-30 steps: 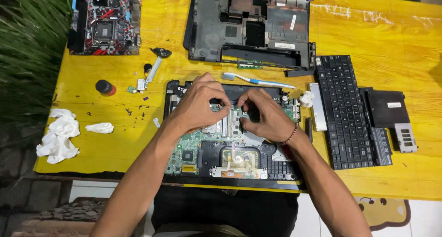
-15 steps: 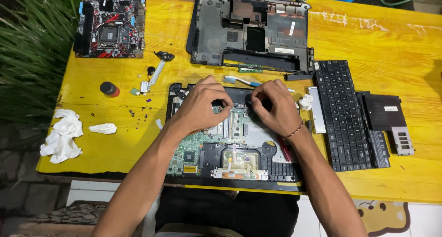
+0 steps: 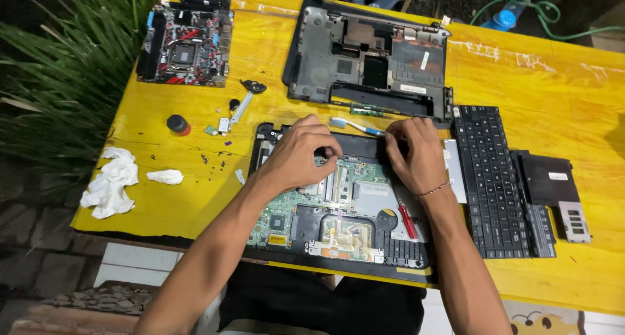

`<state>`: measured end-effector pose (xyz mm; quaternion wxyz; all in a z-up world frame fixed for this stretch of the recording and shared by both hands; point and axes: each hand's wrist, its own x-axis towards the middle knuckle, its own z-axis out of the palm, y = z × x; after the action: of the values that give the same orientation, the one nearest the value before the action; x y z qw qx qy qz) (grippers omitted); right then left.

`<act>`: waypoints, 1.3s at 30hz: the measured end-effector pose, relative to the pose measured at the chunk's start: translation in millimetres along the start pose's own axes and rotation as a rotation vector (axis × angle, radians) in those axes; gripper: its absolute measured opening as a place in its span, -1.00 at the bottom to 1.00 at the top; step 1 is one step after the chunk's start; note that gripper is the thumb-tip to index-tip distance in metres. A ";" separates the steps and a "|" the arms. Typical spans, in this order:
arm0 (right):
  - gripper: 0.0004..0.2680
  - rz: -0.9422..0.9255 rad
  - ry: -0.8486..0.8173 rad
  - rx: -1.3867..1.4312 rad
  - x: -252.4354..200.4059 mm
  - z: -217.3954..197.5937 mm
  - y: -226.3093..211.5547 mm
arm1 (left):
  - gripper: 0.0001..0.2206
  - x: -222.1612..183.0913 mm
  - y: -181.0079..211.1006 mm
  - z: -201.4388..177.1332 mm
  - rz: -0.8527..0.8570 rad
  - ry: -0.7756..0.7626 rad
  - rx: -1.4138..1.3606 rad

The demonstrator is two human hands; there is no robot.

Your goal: Cleaning the contacts of RAM modules using a cloth and toothbrush before re-installing them into a laptop motherboard.

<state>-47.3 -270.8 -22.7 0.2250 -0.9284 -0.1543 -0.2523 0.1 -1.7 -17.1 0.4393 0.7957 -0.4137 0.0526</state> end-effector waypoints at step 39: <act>-0.94 0.209 0.106 -0.393 -20.2 -45.8 81.5 | -0.83 -80.9 -8.8 -60.4 -0.114 0.263 0.412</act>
<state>-49.7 -366.4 -25.9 0.0724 -0.9507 0.0067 -0.3015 -29.6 95.1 -22.3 0.3202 0.8768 -0.2881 0.2137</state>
